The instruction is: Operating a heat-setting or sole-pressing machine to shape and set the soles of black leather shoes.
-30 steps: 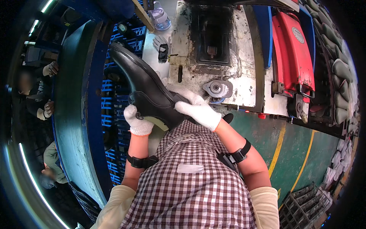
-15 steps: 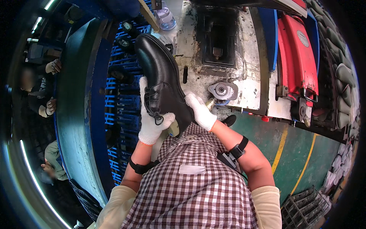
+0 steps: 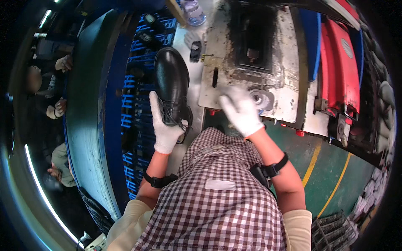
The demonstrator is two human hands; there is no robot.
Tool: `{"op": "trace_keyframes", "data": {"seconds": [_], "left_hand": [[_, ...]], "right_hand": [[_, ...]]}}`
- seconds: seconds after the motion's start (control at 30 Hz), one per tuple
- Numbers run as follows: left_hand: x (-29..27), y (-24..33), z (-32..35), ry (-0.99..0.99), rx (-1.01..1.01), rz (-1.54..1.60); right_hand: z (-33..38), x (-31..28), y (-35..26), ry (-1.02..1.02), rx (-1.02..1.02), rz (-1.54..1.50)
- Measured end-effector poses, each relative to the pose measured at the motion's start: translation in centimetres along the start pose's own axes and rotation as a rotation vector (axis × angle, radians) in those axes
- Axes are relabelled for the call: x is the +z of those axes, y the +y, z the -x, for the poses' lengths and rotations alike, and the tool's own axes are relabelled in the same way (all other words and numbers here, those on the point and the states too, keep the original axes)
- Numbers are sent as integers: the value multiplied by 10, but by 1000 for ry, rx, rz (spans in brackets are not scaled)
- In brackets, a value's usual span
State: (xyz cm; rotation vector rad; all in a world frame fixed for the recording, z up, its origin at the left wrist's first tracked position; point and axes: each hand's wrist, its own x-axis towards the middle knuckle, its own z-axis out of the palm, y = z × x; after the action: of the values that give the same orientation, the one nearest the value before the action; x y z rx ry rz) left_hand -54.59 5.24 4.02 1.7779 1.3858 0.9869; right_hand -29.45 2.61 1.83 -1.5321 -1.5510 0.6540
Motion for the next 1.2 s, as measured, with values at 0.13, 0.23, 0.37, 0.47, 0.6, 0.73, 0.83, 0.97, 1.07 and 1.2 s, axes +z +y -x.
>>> {"op": "trace_keyframes", "data": {"seconds": [0.13, 0.23, 0.37, 0.47, 0.6, 0.73, 0.83, 0.97, 1.07, 1.2], "left_hand": [[-12, -50, 2, 193, -679, 570], [-16, -135, -3, 383, -856, 594], [-61, -300, -3, 532, -904, 557], [-67, -308, -60, 543, -875, 473], [-86, -324, -113, 624, -630, 245], [-112, -361, -105, 603, -910, -139], [-77, -336, -75, 609, -755, 111], [-75, -318, 0, 1249, -790, -6], [-118, -331, 30, 1485, -931, 291], [-208, -383, 53, 1191, -1057, 951]], "right_hand": [[9, -20, 28, 167, -171, 535], [10, -18, 39, 184, -171, 586], [6, -10, 34, 201, -207, 500], [9, -14, 42, 199, -184, 526], [9, -8, 44, 216, -190, 540], [4, -5, 43, 207, -225, 486], [7, -9, 49, 202, -212, 558], [11, -10, 51, 190, -188, 595], [13, -10, 55, 174, -202, 599], [10, -8, 52, 158, -199, 582]]}}
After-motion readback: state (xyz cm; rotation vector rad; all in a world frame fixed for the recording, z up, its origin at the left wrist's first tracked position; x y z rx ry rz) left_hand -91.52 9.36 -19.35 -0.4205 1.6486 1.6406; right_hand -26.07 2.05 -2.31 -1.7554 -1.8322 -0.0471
